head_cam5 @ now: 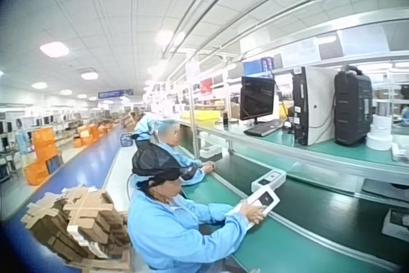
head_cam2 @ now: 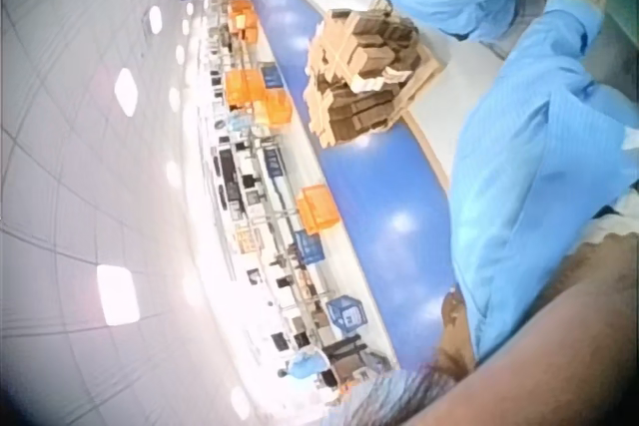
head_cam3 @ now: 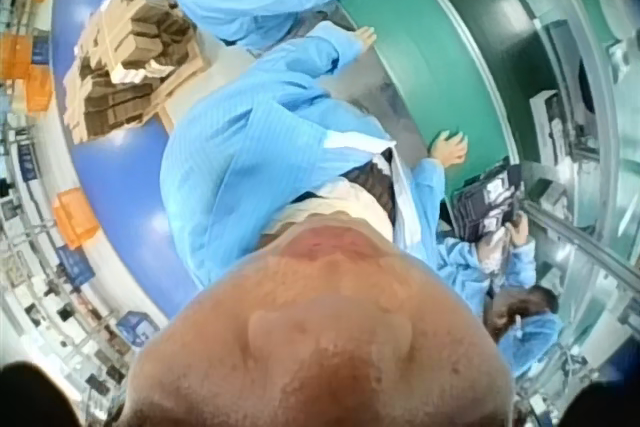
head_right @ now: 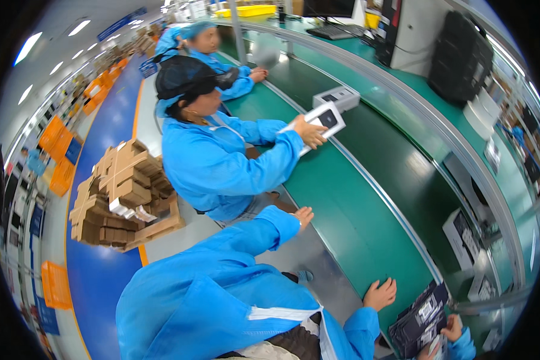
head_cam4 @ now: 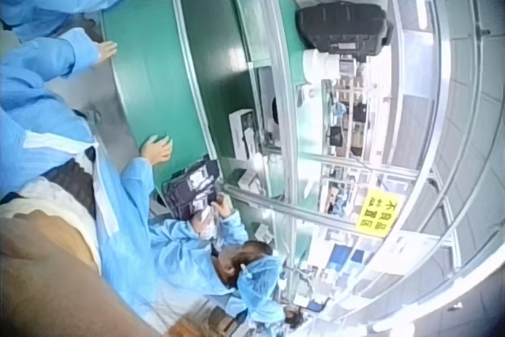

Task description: Manually assembling electronic device components and packaging on a factory production line.

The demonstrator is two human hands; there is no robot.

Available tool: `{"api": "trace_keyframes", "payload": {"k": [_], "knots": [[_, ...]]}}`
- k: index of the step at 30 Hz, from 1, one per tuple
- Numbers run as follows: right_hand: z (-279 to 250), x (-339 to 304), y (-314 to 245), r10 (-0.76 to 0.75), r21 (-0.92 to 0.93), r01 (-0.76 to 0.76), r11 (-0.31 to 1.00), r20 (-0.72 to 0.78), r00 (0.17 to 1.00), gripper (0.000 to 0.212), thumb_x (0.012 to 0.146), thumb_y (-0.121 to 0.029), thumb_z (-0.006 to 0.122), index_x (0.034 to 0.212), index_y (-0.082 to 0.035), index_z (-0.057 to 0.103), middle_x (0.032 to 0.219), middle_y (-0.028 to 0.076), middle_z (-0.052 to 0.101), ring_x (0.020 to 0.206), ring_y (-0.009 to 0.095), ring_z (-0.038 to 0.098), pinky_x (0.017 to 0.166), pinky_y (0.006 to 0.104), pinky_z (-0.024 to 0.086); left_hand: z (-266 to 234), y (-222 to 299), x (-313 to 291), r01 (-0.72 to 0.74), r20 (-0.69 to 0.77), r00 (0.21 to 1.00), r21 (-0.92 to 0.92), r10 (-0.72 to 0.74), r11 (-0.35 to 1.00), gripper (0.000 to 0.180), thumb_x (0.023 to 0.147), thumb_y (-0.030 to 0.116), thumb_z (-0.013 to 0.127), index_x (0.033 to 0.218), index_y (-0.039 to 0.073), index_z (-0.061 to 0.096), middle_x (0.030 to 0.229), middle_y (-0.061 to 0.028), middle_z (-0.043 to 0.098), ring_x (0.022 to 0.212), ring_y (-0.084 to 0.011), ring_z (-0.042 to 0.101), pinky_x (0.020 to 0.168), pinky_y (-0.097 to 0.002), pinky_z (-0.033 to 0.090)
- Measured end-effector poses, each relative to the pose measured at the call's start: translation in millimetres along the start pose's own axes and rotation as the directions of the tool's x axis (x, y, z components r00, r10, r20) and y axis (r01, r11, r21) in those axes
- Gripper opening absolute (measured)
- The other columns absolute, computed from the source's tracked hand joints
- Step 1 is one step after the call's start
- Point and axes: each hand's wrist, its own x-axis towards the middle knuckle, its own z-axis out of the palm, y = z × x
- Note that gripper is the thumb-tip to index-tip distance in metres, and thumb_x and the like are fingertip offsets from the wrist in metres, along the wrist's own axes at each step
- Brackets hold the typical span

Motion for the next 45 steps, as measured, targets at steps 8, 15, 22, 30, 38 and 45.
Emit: {"api": "trace_keyframes", "payload": {"k": [8,15,22,30,38,45], "knots": [[-11,-2,-7,0.029,0.001,-0.029,1.000,-0.043,0.999,0.044,0.081,-0.025,0.055,0.119,-0.005,0.048,0.127,0.012,0.043,0.118,0.027,0.039,0.096,0.0443,0.028,-5,-1,-8,0.001,0.030,1.000,0.020,-0.002,1.000,0.082,0.076,0.020,0.057,0.140,-0.001,0.010,0.147,-0.0217,0.004,0.137,-0.0338,0.004,0.111,-0.0398,0.012],[-21,5,-17,0.041,0.135,-0.039,0.990,-0.011,0.999,0.044,0.075,-0.024,0.059,0.114,-0.006,0.050,0.124,0.012,0.044,0.119,0.027,0.037,0.097,0.0479,0.026,0,-13,-8,-0.047,-0.039,0.998,0.213,0.057,0.976,0.084,0.076,0.038,0.063,0.140,0.006,0.019,0.145,-0.0221,0.012,0.135,-0.0356,0.012,0.107,-0.0415,0.024],[-14,-1,-11,0.132,0.097,-0.132,0.987,0.004,0.991,0.045,0.078,-0.029,0.056,0.117,-0.008,0.049,0.126,0.012,0.041,0.122,0.027,0.034,0.097,0.0543,0.024,-33,20,10,-0.120,-0.100,0.989,-0.115,0.109,0.986,0.064,0.081,0.036,0.057,0.135,0.011,0.035,0.143,-0.0212,0.022,0.134,-0.0337,0.017,0.104,-0.0534,0.020],[-23,0,-15,0.149,0.117,-0.157,0.981,0.075,0.986,0.045,0.078,-0.028,0.056,0.118,-0.010,0.049,0.128,0.014,0.040,0.124,0.031,0.032,0.098,0.0577,0.022,-36,49,73,-0.302,-0.382,0.890,-0.082,0.250,0.950,0.051,0.086,0.029,0.052,0.131,0.008,0.040,0.142,-0.0186,0.024,0.134,-0.0314,0.017,0.105,-0.0557,0.015],[-26,6,-17,0.147,0.104,-0.153,0.983,0.066,0.987,0.046,0.077,-0.026,0.057,0.119,-0.009,0.048,0.129,0.014,0.039,0.124,0.031,0.032,0.099,0.0573,0.021,-37,62,95,-0.328,-0.518,0.802,0.033,0.297,0.944,0.047,0.087,0.029,0.047,0.130,0.010,0.040,0.141,-0.0161,0.027,0.133,-0.0293,0.019,0.104,-0.0574,0.011],[-18,9,-17,0.108,0.079,-0.114,0.990,0.079,0.991,0.045,0.075,-0.024,0.057,0.117,-0.008,0.049,0.129,0.014,0.040,0.123,0.031,0.033,0.099,0.0536,0.022,-37,62,92,-0.238,-0.461,0.849,0.102,0.258,0.966,0.050,0.086,0.030,0.048,0.131,0.010,0.038,0.140,-0.0159,0.028,0.132,-0.0299,0.021,0.102,-0.0578,0.016]]}}
